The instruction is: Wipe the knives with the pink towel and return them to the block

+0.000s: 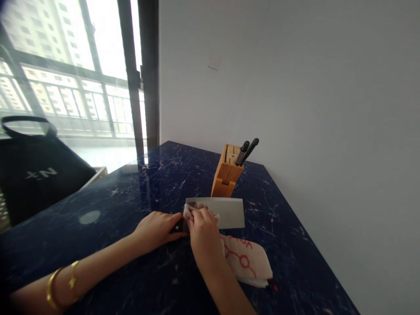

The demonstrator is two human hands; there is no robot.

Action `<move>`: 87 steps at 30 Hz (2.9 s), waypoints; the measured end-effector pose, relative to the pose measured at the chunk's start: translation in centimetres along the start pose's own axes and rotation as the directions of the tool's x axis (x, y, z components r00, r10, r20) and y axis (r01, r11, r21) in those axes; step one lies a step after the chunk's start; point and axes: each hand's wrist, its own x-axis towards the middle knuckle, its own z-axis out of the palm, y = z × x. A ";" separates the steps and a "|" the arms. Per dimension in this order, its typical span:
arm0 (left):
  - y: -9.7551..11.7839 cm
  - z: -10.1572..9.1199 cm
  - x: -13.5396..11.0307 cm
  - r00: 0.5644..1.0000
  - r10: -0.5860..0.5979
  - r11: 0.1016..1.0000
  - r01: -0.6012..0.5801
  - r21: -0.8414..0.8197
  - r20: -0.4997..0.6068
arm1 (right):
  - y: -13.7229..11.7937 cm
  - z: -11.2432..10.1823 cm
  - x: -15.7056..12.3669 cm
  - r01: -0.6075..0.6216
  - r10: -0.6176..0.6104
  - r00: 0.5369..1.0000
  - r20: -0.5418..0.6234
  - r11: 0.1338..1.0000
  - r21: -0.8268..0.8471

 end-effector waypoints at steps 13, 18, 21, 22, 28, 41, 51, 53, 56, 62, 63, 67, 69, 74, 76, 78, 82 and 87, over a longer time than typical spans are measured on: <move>-0.1 0.1 0.0 1.000 0.004 1.000 -0.004 0.011 0.011 | -0.1 0.3 -0.1 -0.105 0.103 0.994 0.045 0.993 0.051; -0.1 -0.1 -0.1 1.000 0.018 0.999 -0.018 0.031 0.014 | -0.3 0.2 -0.3 -0.090 0.087 0.993 0.080 0.995 0.043; -0.1 -0.1 0.0 1.000 0.017 0.999 -0.018 0.031 0.013 | -0.3 0.3 -0.4 -0.106 0.101 0.991 0.085 0.993 0.051; -0.1 -0.1 0.0 1.000 0.015 1.000 -0.015 0.026 0.011 | -0.3 0.2 -0.3 -0.107 0.102 0.992 0.069 0.993 0.059; -0.1 0.0 0.0 1.000 0.022 1.000 -0.022 0.020 0.000 | -0.4 0.2 -0.4 -0.015 0.014 0.999 0.037 1.000 0.014; -0.1 0.1 0.0 1.000 0.000 1.000 -0.001 0.009 0.023 | -0.4 0.1 -0.2 -0.051 0.048 0.997 0.062 0.997 0.050; -0.1 0.1 -0.1 1.000 0.015 1.000 -0.015 0.009 0.014 | -0.6 0.3 -0.2 -0.075 0.075 0.997 -0.021 0.997 0.013; -0.1 0.1 -0.1 1.000 0.011 1.000 -0.011 0.007 0.028 | -0.8 0.3 -0.3 -0.067 0.067 0.998 -0.010 0.998 -0.019; -0.1 0.0 -0.1 1.000 0.001 1.000 -0.001 -0.011 0.030 | -0.8 0.3 -0.4 -0.055 0.054 0.998 -0.036 0.998 -0.022; 0.0 -0.2 -0.1 0.999 -0.011 1.000 0.012 -0.024 0.040 | -0.6 0.3 -0.3 -0.033 0.032 0.999 -0.040 0.999 -0.012; 0.0 -0.2 -0.1 0.999 -0.003 1.000 0.003 -0.022 0.039 | -0.5 0.4 -0.3 -0.036 0.035 0.999 -0.025 0.999 -0.018; 0.0 -0.1 -0.1 1.000 0.001 1.000 0.000 -0.012 0.016 | -0.4 0.5 -0.1 -0.073 0.073 0.997 -0.029 0.997 0.009; 0.0 -0.1 -0.1 1.000 0.002 1.000 -0.002 -0.009 0.005 | -0.3 0.4 0.0 -0.081 0.082 0.995 -0.052 0.996 0.032; 0.1 -0.1 -0.1 0.999 0.038 0.999 -0.038 0.021 0.019 | -0.3 0.2 -0.1 -0.090 0.090 0.996 0.015 0.996 0.028; 0.1 -0.1 -0.1 0.999 0.032 0.999 -0.032 0.017 0.025 | -0.4 0.2 -0.2 -0.084 0.083 0.996 0.029 0.996 0.030; 0.0 -0.1 -0.1 1.000 0.023 1.000 -0.023 0.003 0.021 | -0.4 0.2 -0.2 -0.073 0.073 0.997 -0.003 0.997 0.039; -0.1 -0.1 -0.1 1.000 0.025 1.000 -0.025 -0.009 0.009 | -0.4 0.2 0.0 -0.060 0.062 0.997 -0.046 0.997 0.044; 0.0 -0.2 -0.1 0.999 0.015 1.000 -0.015 -0.008 0.031 | -0.3 0.2 -0.1 -0.061 0.060 0.998 0.021 0.996 0.063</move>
